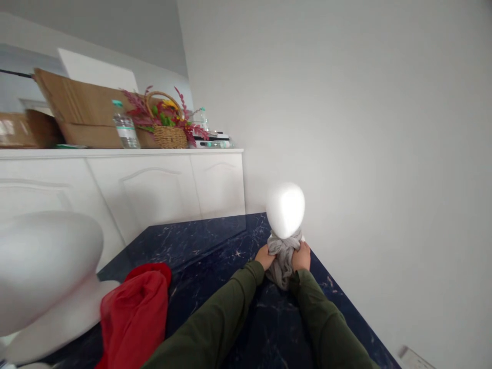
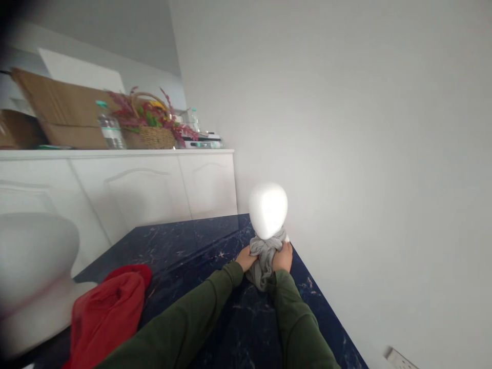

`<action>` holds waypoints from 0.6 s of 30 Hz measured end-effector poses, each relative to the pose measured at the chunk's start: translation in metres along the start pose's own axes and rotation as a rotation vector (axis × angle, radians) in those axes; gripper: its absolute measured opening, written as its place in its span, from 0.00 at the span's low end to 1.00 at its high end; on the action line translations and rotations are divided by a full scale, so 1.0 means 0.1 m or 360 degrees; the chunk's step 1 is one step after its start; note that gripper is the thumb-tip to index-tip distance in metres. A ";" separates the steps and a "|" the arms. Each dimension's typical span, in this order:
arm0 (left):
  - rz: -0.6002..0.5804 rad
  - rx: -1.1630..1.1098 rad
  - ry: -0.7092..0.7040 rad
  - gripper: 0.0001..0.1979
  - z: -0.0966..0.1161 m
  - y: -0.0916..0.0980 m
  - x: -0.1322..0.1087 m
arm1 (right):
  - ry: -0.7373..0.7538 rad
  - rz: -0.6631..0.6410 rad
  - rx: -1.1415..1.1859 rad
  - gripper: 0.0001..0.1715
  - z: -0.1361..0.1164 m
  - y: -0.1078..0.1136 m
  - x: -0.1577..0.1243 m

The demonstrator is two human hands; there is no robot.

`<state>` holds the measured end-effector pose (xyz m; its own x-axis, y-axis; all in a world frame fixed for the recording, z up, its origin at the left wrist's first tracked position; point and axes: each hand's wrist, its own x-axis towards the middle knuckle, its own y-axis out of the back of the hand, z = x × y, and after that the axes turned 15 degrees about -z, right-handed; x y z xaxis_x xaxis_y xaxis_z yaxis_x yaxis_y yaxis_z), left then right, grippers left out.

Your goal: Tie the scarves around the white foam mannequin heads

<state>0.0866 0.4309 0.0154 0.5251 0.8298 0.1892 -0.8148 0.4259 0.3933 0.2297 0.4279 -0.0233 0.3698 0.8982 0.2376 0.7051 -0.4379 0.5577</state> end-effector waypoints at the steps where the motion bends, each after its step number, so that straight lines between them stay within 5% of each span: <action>1: -0.0012 -0.0019 0.0002 0.21 -0.04 -0.01 -0.03 | -0.0026 -0.0024 -0.0025 0.26 0.02 0.00 0.00; 5: 0.0015 -0.0072 0.0069 0.34 -0.06 -0.04 -0.24 | -0.0060 -0.0140 -0.0081 0.23 0.08 0.10 -0.07; 9: 0.0136 0.0030 0.0561 0.44 0.14 -0.03 -0.73 | 0.0024 -0.0211 -0.0073 0.35 0.09 0.22 -0.17; 11: 0.0129 0.0026 0.0683 0.41 0.33 0.01 -1.16 | 0.0074 -0.0206 -0.0056 0.39 0.09 0.28 -0.26; 15: -0.0285 0.0206 0.0393 0.16 0.83 0.26 -2.31 | 0.0067 -0.0011 -0.0042 0.38 -0.02 0.41 -0.63; 18: -0.0107 0.0713 0.0339 0.11 1.06 0.57 -3.13 | 0.0250 0.0198 -0.0003 0.33 -0.30 0.35 -1.16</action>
<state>-0.0984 0.1573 0.0742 0.4730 0.8808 -0.0193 -0.5706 0.3229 0.7551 0.1934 0.3095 -0.0072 0.3550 0.8321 0.4262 0.6585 -0.5462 0.5178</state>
